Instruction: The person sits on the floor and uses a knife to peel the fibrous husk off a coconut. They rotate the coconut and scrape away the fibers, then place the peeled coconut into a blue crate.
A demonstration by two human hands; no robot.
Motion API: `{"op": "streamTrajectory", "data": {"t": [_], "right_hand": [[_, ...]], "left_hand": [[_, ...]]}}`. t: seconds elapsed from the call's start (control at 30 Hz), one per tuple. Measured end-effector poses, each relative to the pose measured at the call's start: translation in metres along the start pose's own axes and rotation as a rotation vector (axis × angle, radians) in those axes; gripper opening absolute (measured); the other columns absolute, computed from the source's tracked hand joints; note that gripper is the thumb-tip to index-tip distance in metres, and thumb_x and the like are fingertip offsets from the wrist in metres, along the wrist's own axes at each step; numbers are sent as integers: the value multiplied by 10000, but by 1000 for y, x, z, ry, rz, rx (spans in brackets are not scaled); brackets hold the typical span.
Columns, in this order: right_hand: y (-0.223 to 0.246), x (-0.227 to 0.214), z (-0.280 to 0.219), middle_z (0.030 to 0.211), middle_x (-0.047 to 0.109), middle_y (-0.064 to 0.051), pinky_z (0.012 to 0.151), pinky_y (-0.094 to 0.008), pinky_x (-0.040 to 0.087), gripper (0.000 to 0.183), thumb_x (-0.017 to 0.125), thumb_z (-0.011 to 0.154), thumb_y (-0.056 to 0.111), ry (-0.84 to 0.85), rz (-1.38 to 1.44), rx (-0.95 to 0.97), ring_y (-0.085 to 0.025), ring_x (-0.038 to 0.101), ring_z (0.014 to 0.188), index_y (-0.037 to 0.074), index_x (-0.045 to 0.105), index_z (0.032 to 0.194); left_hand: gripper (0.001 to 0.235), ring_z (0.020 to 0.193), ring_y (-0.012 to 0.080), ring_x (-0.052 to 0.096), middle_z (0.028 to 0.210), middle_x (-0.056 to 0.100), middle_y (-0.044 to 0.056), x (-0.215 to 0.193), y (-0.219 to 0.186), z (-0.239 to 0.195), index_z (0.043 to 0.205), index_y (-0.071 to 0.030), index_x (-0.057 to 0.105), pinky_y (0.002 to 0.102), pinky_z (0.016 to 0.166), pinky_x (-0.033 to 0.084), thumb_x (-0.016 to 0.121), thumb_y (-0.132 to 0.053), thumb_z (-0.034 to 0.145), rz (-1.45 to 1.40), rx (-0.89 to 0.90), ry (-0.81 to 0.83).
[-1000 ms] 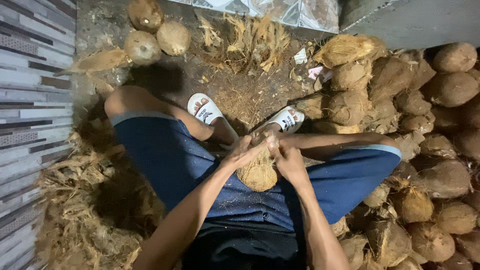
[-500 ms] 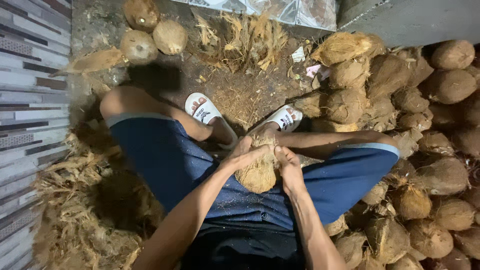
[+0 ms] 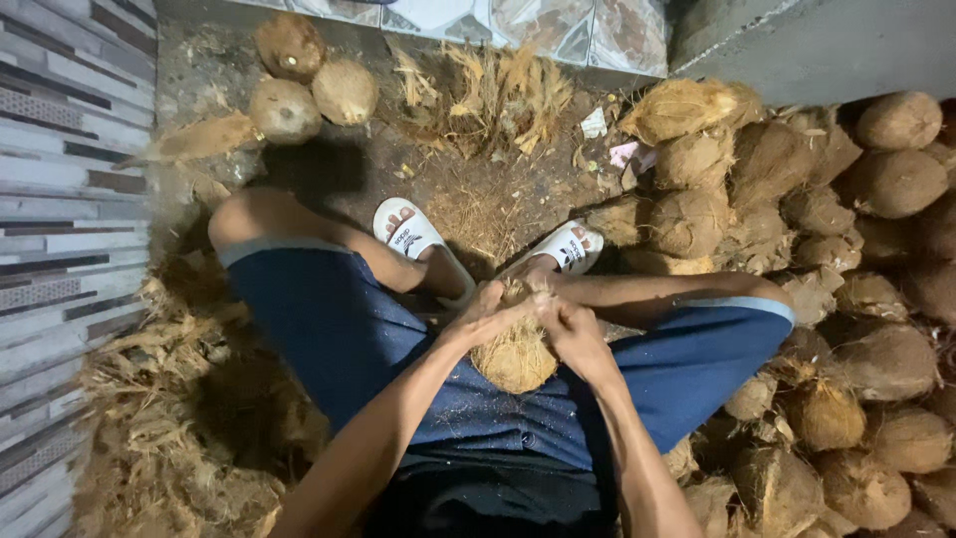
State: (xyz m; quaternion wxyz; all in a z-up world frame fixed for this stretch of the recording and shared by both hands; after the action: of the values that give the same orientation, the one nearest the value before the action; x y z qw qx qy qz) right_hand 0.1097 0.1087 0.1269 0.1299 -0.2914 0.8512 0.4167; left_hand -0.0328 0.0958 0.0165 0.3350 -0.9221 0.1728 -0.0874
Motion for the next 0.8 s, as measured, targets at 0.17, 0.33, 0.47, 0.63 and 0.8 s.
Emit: {"op": "streamTrajectory", "data": {"t": [0.17, 0.33, 0.47, 0.63, 0.8], "right_hand": [[26, 0, -12, 554, 630, -15, 627, -299, 490, 389, 594, 967, 314, -40, 78, -15, -129, 576, 612, 82, 676, 666], [-26, 22, 14, 571, 564, 11, 576, -311, 421, 463, 550, 972, 434, -146, 237, 71, -125, 509, 573, 147, 589, 611], [-33, 34, 15, 541, 475, 19, 471, -343, 331, 460, 576, 963, 369, -216, 189, 78, -112, 402, 525, 152, 480, 569], [-67, 37, 42, 601, 615, -148, 641, -416, 439, 374, 576, 890, 351, -283, -63, -47, -154, 606, 638, 67, 638, 654], [6, 19, 6, 761, 751, -47, 740, -295, 495, 292, 551, 887, 398, -186, -22, 28, -76, 647, 770, 198, 756, 831]], "left_hand": [[871, 669, 237, 684, 708, 646, 103, -27, -69, -53, 825, 10, 674, 366, 555, 493, 737, -820, 566, 66, 25, -130], [553, 878, 174, 708, 967, 758, 59, -29, -82, -58, 1013, -96, 735, 289, 737, 537, 785, -553, 706, -131, 109, -112], [562, 709, 149, 578, 741, 638, 12, -33, -85, -63, 902, -166, 664, 301, 678, 447, 634, -697, 719, 97, 68, -108], [652, 982, 156, 624, 1067, 677, 18, -32, -85, -52, 1162, -162, 641, 300, 827, 479, 692, -607, 688, 30, 202, -57], [680, 1035, 78, 589, 1136, 667, -31, -29, -100, -48, 1296, -121, 573, 232, 927, 463, 751, -471, 741, -67, 503, 81]]}}
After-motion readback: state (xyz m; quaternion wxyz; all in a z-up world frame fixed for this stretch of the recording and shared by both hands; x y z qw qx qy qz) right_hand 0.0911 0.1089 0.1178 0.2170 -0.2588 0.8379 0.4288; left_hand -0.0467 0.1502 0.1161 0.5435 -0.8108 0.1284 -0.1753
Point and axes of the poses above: each hand's wrist, its own z-axis towards the middle knuckle, its own x-axis out of the palm, y = z × x, the point moved 8 cm from there along z, towards the middle knuckle
